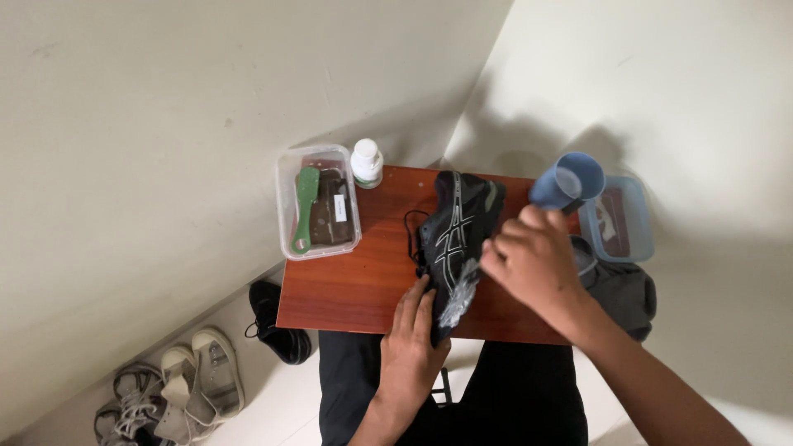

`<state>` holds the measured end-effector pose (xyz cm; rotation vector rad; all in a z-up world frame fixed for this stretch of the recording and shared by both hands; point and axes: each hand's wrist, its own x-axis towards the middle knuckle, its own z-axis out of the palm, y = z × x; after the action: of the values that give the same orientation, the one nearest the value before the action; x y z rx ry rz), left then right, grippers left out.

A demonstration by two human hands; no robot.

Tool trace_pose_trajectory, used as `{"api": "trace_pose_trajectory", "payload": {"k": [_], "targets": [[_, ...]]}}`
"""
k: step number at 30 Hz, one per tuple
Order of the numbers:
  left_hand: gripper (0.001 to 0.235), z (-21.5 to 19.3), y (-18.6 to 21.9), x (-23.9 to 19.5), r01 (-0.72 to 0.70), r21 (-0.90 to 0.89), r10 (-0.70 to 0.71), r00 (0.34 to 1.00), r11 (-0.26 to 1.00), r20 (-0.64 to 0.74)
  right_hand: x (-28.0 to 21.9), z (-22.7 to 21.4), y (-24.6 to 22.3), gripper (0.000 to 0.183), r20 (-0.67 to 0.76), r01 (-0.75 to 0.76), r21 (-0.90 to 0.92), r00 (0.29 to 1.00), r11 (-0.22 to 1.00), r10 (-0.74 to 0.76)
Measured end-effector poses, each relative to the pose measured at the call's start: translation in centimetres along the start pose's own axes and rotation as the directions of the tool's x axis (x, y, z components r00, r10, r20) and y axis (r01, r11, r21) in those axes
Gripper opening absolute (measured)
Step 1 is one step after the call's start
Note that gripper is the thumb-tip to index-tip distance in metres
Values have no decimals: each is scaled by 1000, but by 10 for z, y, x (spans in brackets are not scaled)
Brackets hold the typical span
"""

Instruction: The person cleans a black athletic shoe placed on a small wooden table. They use a brush to scrub the shoe's surface and then wipe it with a cloth. The person also dips the brush into a blue cup of water during the process.

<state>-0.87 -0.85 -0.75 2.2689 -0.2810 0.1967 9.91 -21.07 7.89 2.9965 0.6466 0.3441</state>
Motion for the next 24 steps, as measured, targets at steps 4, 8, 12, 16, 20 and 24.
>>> {"api": "trace_pose_trajectory", "payload": {"k": [4, 8, 12, 16, 20, 24], "targets": [[74, -1, 6, 1, -115, 51, 118, 991, 992, -59, 3, -9, -19, 32, -175, 221, 26, 961, 975, -213], [77, -2, 8, 0, -128, 64, 128, 992, 990, -7, 7, 9, 10, 39, -80, 213, 46, 975, 976, -209], [73, -5, 10, 0, -151, 38, 152, 987, 988, -43, 9, 21, 16, 41, -5, 177, 94, 984, 980, -177], [71, -4, 8, 2, -151, 64, 154, 987, 986, -51, 12, 28, 18, 39, 0, 250, 147, 967, 957, -253], [76, -2, 7, 0, -152, 40, 154, 987, 988, -52, 12, 26, 19, 43, -68, 155, 140, 987, 978, -147], [78, -3, 8, 2, -155, 28, 156, 987, 988, -40, 4, 26, 17, 44, -9, 152, 133, 988, 979, -152]]}}
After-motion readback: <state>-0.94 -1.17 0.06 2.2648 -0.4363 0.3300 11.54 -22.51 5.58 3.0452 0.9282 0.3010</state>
